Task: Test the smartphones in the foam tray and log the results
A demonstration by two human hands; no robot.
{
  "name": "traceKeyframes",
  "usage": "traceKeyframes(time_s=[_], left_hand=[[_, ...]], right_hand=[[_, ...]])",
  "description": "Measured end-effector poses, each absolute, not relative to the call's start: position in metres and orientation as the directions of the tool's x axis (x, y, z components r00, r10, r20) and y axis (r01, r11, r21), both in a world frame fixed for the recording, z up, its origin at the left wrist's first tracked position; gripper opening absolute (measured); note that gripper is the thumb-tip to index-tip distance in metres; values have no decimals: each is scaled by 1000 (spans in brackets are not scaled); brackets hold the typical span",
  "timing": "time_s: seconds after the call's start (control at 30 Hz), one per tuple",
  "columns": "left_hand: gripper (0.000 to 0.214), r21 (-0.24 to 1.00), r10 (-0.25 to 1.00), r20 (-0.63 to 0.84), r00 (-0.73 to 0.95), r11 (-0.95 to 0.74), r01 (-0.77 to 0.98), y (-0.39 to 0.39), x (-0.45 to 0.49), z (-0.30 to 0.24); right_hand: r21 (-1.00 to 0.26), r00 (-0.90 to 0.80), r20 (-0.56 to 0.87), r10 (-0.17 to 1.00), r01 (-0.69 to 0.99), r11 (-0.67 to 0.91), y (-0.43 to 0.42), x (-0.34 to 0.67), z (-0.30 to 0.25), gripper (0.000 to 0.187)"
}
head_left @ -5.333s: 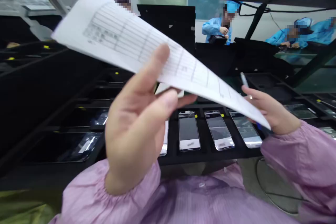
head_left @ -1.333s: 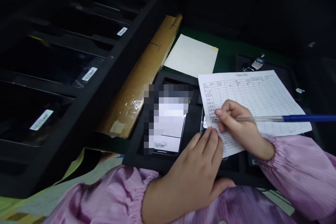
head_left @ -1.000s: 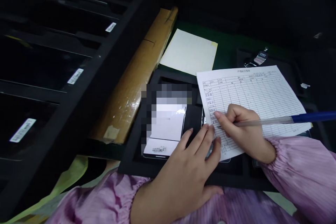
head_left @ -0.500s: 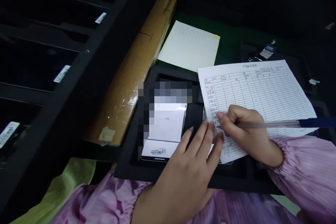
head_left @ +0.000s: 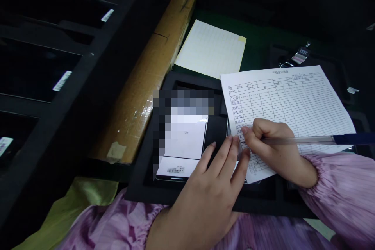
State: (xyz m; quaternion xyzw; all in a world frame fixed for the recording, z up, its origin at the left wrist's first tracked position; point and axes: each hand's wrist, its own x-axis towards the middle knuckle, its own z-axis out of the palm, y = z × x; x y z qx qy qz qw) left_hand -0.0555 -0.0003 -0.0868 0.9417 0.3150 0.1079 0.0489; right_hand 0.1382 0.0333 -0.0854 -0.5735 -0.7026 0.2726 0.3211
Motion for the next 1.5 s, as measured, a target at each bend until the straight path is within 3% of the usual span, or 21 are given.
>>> traceKeyframes(time_s=[1.5], left_hand=[[82, 175, 616, 151, 773, -786, 592, 0, -56, -85]], right_hand=[[-696, -103, 167, 980, 692, 192, 34, 137, -82, 46]])
